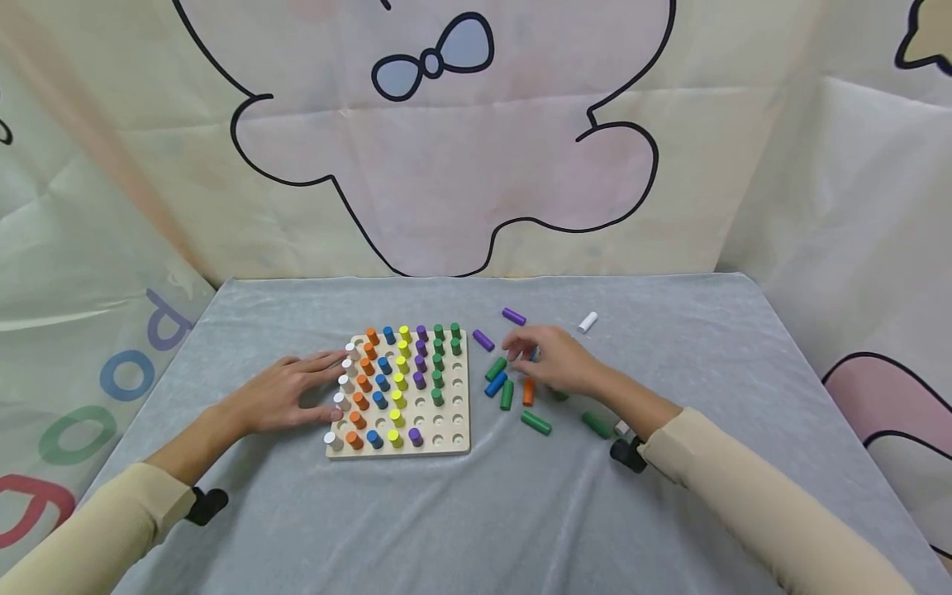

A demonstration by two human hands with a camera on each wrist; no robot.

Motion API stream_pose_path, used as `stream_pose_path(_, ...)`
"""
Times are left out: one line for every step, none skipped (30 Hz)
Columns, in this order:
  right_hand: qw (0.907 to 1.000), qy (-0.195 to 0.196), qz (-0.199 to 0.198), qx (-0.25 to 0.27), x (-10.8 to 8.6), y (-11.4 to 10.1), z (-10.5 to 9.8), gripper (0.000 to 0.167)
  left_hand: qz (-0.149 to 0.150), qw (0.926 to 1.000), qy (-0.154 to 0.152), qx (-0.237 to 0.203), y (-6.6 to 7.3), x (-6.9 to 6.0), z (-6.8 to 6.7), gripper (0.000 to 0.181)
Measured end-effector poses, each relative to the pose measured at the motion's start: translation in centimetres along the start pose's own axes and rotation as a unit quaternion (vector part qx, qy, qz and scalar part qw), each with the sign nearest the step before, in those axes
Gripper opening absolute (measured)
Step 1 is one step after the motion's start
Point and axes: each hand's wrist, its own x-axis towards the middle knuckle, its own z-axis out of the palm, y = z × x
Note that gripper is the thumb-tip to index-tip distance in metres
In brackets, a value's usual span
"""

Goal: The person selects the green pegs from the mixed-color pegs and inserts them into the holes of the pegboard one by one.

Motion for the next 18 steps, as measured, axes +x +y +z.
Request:
stream_pose_path(1.0000, 0.001, 0.002, 0.000, -0.4, 0.4, -0.3, 0.026, 0.000, 1.0000, 0.000, 0.001, 0.0, 0.0, 0.0, 0.084)
stream_pose_path(1.0000, 0.002, 0.006, -0.001, -0.7, 0.7, -0.5, 0.025, 0.000, 1.0000, 0.000, 0.001, 0.0, 0.0, 0.0, 0.084)
stream_pose_path(0.9999, 0.004, 0.011, -0.001, -1.1, 1.0, -0.8, 0.025, 0.000, 1.0000, 0.000, 0.000, -0.1, 0.0, 0.0, 0.084)
stream_pose_path(0.9999, 0.005, 0.014, -0.002, -1.4, 1.3, -1.0, 0.025, 0.000, 1.0000, 0.001, -0.001, -0.1, 0.0, 0.0, 0.084)
stream_pose_path(0.9998, 0.005, 0.019, -0.003, -1.7, 1.6, -1.2, 0.025, 0.001, 1.0000, 0.002, -0.002, -0.1, -0.1, 0.1, 0.084)
stream_pose_path(0.9997, 0.005, 0.024, -0.004, -2.0, 1.8, -1.5, 0.025, 0.001, 1.0000, 0.003, -0.003, -0.1, -0.1, 0.1, 0.084)
stream_pose_path(0.9996, 0.004, 0.027, -0.004, -2.2, 2.0, -1.6, 0.025, 0.002, 1.0000, 0.004, -0.004, -0.1, -0.1, 0.1, 0.084)
stream_pose_path(0.9996, 0.000, 0.028, -0.005, -2.4, 2.2, -1.8, 0.026, 0.002, 1.0000, 0.005, -0.005, -0.1, -0.1, 0.1, 0.084)
stream_pose_path(0.9995, -0.005, 0.030, -0.004, -2.6, 2.4, -1.9, 0.027, 0.002, 1.0000, 0.006, -0.005, -0.1, -0.1, 0.1, 0.084)
stream_pose_path(0.9994, -0.013, 0.032, -0.002, -2.7, 2.5, -2.0, 0.028, 0.002, 1.0000, 0.006, -0.005, -0.1, -0.1, 0.1, 0.084)
stream_pose_path(0.9991, -0.021, 0.036, 0.002, -2.9, 2.6, -2.1, 0.029, 0.002, 1.0000, 0.006, -0.005, -0.1, -0.1, 0.1, 0.084)
stream_pose_path(0.9988, -0.031, 0.037, 0.003, -3.0, 2.7, -2.2, 0.030, 0.002, 1.0000, 0.006, -0.004, -0.1, -0.1, 0.2, 0.084)
stream_pose_path(0.9984, -0.041, 0.038, 0.007, -3.1, 2.8, -2.2, 0.031, 0.002, 1.0000, 0.005, -0.004, -0.1, -0.1, 0.1, 0.084)
stream_pose_path(0.9979, -0.051, 0.038, 0.011, -3.2, 2.9, -2.2, 0.032, 0.001, 1.0000, 0.005, -0.004, -0.1, -0.1, 0.1, 0.084)
stream_pose_path(0.9973, -0.059, 0.040, 0.016, -3.3, 3.0, -2.2, 0.032, 0.001, 1.0000, 0.004, -0.004, -0.1, -0.1, 0.1, 0.084)
stream_pose_path(0.9968, -0.066, 0.039, 0.022, -3.3, 3.1, -2.2, 0.033, 0.000, 1.0000, 0.003, -0.005, 0.0, -0.1, 0.1, 0.084)
stream_pose_path(0.9965, -0.070, 0.038, 0.027, -3.4, 3.2, -2.1, 0.033, 0.000, 1.0000, 0.003, -0.006, 0.0, -0.1, 0.0, 0.084)
stream_pose_path(0.9961, -0.073, 0.037, 0.031, -3.4, 3.4, -2.1, 0.033, 0.000, 1.0000, 0.003, -0.006, 0.0, -0.2, 0.0, 0.084)
